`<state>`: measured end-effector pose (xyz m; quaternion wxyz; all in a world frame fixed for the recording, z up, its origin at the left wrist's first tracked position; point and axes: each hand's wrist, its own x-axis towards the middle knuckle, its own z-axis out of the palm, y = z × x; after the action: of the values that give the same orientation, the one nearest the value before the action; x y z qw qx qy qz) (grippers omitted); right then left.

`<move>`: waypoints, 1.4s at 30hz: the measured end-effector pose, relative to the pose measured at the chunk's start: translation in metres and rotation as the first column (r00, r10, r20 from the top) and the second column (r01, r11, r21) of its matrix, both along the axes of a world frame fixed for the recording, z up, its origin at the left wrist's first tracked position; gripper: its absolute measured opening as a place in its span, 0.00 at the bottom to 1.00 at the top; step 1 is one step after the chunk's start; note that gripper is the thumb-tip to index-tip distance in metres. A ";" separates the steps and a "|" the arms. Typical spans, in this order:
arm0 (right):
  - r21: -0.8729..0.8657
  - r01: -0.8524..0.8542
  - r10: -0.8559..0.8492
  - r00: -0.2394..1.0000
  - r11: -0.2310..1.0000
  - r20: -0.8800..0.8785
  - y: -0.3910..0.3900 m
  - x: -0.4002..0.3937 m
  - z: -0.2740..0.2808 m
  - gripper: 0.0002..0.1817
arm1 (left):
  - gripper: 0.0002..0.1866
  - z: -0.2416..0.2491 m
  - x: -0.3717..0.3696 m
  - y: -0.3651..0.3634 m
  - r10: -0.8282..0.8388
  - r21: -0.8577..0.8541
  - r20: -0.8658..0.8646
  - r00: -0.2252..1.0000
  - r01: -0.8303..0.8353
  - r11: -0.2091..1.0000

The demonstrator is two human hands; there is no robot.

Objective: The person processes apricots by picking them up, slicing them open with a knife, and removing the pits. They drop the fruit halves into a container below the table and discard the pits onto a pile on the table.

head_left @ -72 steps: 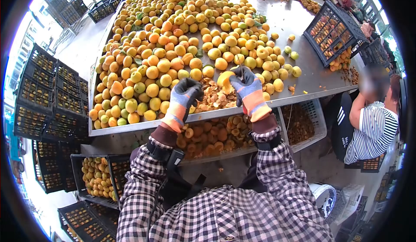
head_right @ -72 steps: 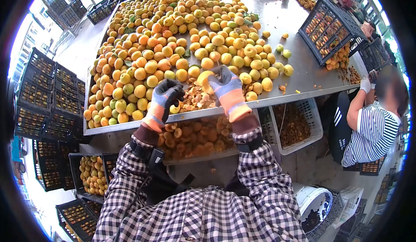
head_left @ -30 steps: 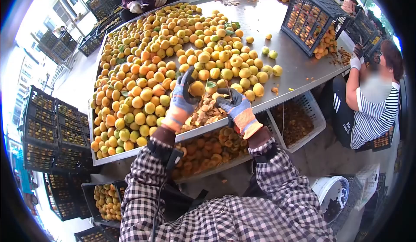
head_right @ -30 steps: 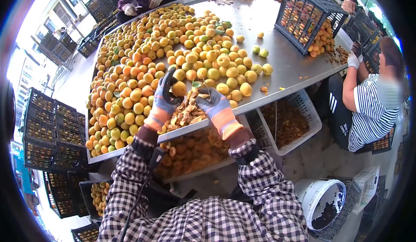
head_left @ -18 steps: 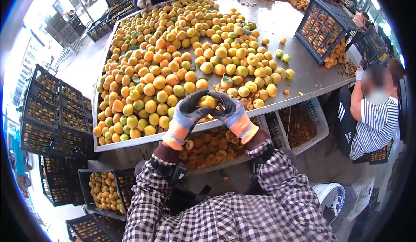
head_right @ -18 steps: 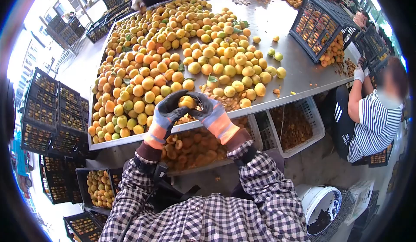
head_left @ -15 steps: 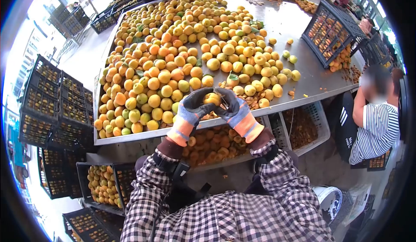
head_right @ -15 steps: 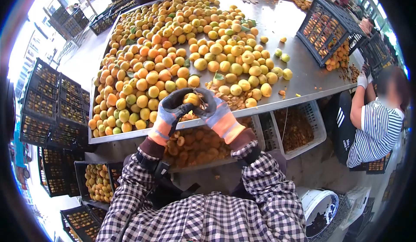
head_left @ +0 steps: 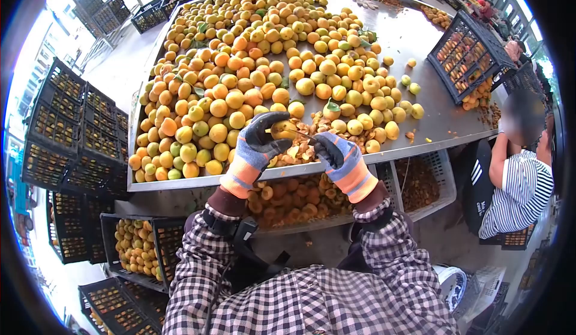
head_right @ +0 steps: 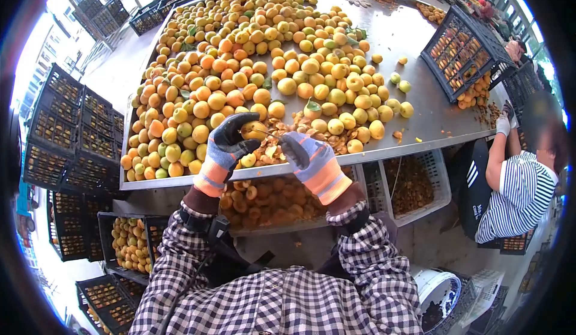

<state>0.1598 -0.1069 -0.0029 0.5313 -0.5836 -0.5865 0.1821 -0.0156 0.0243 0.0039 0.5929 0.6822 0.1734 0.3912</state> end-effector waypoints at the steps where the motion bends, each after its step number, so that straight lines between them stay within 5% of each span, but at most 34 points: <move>1: 0.022 0.004 -0.006 0.996 1.000 0.087 0.000 0.000 -0.002 0.16 | 0.30 0.001 0.000 -0.001 -0.001 0.000 0.002 1.000 0.001 1.000; 10: 0.046 0.061 -0.074 0.933 0.997 0.351 0.001 -0.004 -0.012 0.19 | 0.28 0.007 -0.002 -0.005 0.020 0.047 -0.083 0.996 -0.016 0.999; 13: 0.111 0.088 -0.118 0.947 0.990 0.300 0.005 -0.013 -0.017 0.15 | 0.28 0.006 -0.001 -0.007 -0.045 -0.132 -0.007 0.999 0.043 0.990; 15: 0.081 0.103 -0.121 0.953 0.991 0.277 0.008 -0.023 -0.014 0.09 | 0.30 0.012 -0.002 -0.014 -0.056 -0.436 0.084 0.995 0.087 0.896; 18: 0.085 0.112 -0.131 0.955 0.990 0.265 0.012 -0.028 -0.013 0.06 | 0.32 0.012 -0.003 -0.020 -0.039 -0.556 0.142 0.989 0.113 0.823; 20: 0.076 0.111 -0.128 0.952 0.991 0.277 0.010 -0.028 -0.013 0.06 | 0.32 0.012 -0.003 -0.018 -0.085 -0.492 0.120 0.989 0.133 0.860; 22: -0.062 0.115 -0.087 0.937 0.991 0.339 0.006 -0.025 -0.006 0.17 | 0.33 0.010 -0.003 -0.012 -0.128 -0.423 0.096 0.987 0.157 0.893; 24: -0.039 0.091 -0.078 0.960 0.995 0.268 0.006 -0.019 -0.011 0.17 | 0.32 0.002 -0.002 -0.006 -0.071 -0.010 -0.083 0.994 0.071 0.997; 26: 0.002 0.061 -0.061 0.987 0.998 0.149 0.005 -0.014 -0.010 0.15 | 0.32 0.001 -0.004 -0.008 -0.068 -0.021 -0.104 0.992 0.066 0.998; 28: -0.002 0.066 -0.064 0.967 0.998 0.245 0.000 -0.013 0.005 0.14 | 0.31 0.004 -0.002 -0.010 -0.066 -0.026 -0.123 0.990 0.063 0.998; 29: -0.008 0.074 -0.067 0.940 0.997 0.335 -0.002 -0.012 0.008 0.14 | 0.30 0.006 -0.001 -0.014 -0.088 -0.135 -0.041 0.995 0.081 0.988; 31: 0.132 0.083 -0.110 0.971 0.988 0.214 0.004 -0.023 -0.013 0.07 | 0.28 0.006 0.002 -0.022 -0.109 -0.244 0.037 0.993 0.115 0.963; 34: 0.041 0.106 -0.113 0.965 0.994 0.237 0.004 -0.031 -0.027 0.15 | 0.26 0.000 0.008 -0.032 -0.032 -0.433 0.125 0.992 0.084 0.898; 42: -0.019 0.122 -0.108 0.935 0.992 0.337 0.000 -0.030 -0.018 0.13 | 0.36 0.019 -0.002 -0.006 -0.191 -0.265 -0.053 0.980 0.171 0.949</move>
<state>0.1298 -0.1067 -0.0208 0.4218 -0.6498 -0.6294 0.0604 -0.0171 0.0185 0.0226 0.7032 0.6265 0.1830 0.2821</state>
